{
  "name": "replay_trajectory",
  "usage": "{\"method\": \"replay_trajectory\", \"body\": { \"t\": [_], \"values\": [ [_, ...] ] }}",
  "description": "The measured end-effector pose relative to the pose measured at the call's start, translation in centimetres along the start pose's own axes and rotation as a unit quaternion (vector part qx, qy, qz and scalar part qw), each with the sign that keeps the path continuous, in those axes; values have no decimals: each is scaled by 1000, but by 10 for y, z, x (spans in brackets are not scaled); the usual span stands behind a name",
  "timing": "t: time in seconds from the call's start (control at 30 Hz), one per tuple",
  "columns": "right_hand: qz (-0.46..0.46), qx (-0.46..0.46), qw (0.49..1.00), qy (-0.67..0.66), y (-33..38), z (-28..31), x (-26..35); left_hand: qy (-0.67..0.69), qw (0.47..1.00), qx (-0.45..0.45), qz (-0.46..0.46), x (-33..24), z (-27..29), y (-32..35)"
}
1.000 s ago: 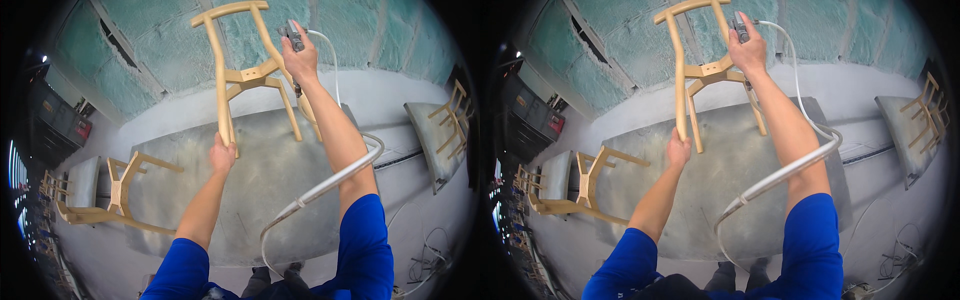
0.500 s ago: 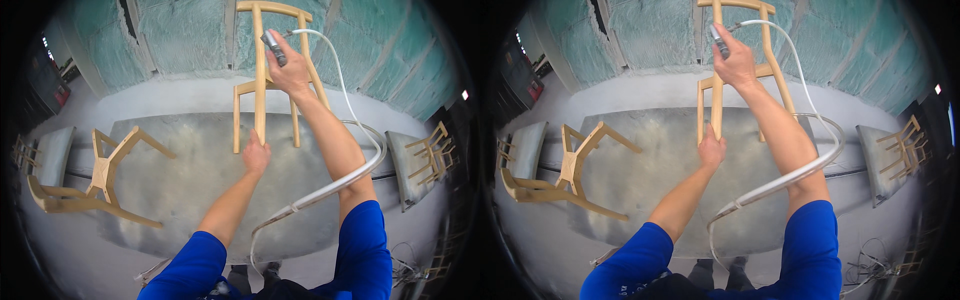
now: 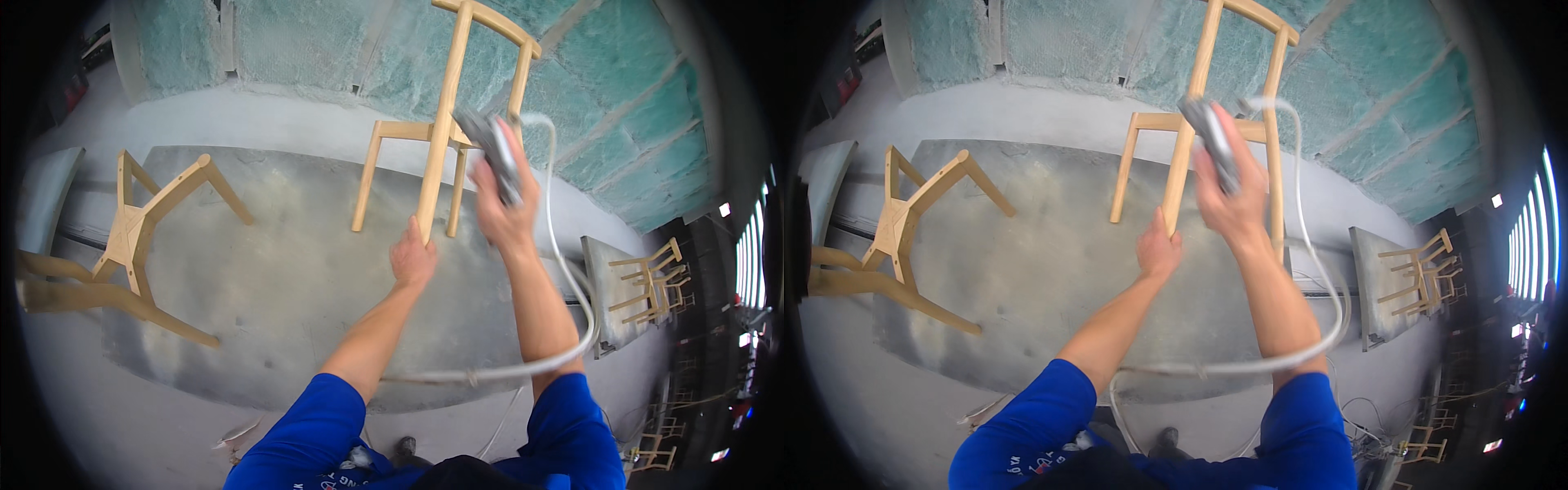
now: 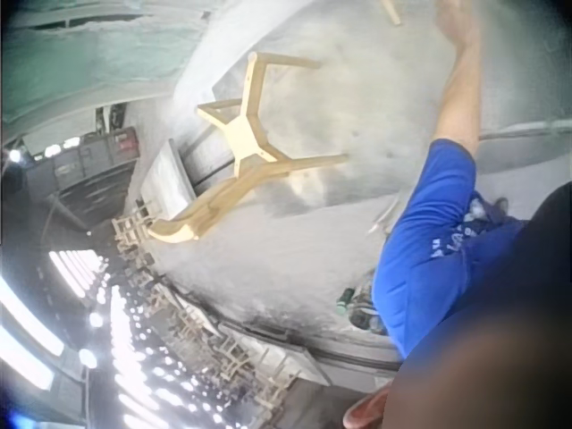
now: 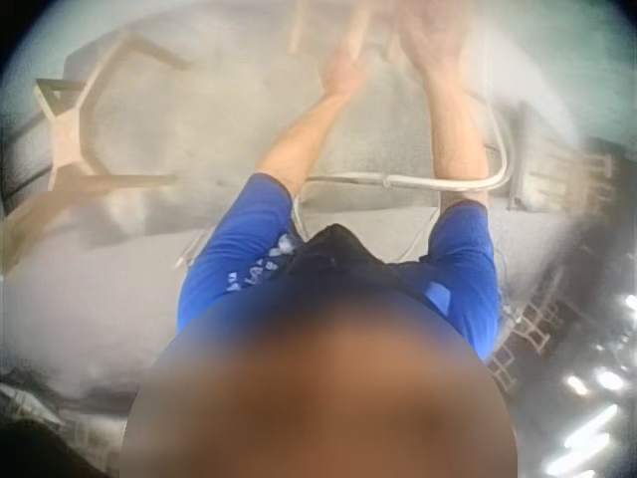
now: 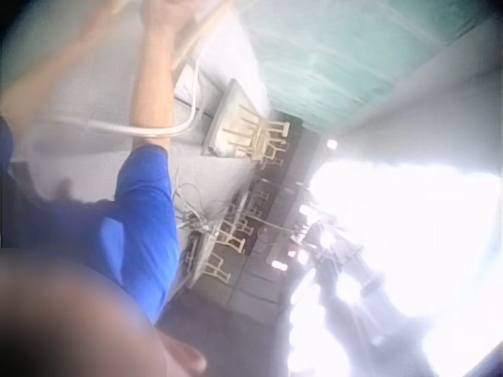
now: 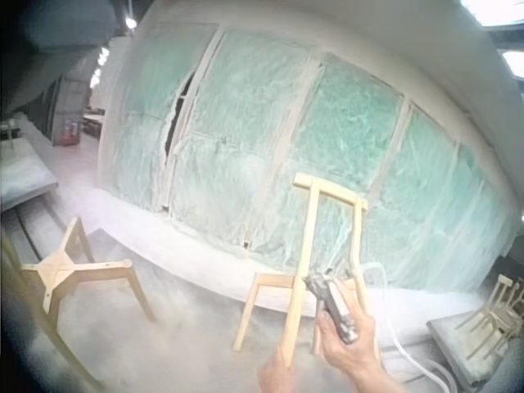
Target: The person uses a spray gun to apply a finish to wooden chair frames. They repeatedly pick up each chair, spray all sides, and place it back on the floor. The process is repeated for multiple chairs in a workshop setting.
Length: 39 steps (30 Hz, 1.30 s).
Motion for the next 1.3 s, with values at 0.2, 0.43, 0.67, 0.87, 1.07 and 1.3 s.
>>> {"method": "replay_trajectory", "body": {
  "t": [0.2,0.43,0.67,0.87,1.07,1.3],
  "values": [
    [-281,-154,947,-3,125,235,-10,7,1000,-14,-15,46,2,81],
    [-337,-198,920,41,232,446,-1,-60,987,78,129,159,-25,200],
    [-445,-154,877,-99,315,538,-96,-188,969,64,146,234,-86,182],
    [-531,-137,819,-168,335,557,-179,-369,912,169,62,183,-186,274],
    [-575,-172,757,-258,325,522,-278,-6,750,661,37,-12,-212,578],
    [-691,-202,681,-133,334,452,-421,-46,762,531,369,22,-7,589]
  ]
}}
Point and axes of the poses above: each hand's wrist, its own y-axis away from the middle knuckle, its own z-axis out of the back of the hand, x = y × z, the point moved 8 cm from there along -y, towards the middle knuckle, and after that the axes turned 12 degrees about -x, right-handed, at the moved point
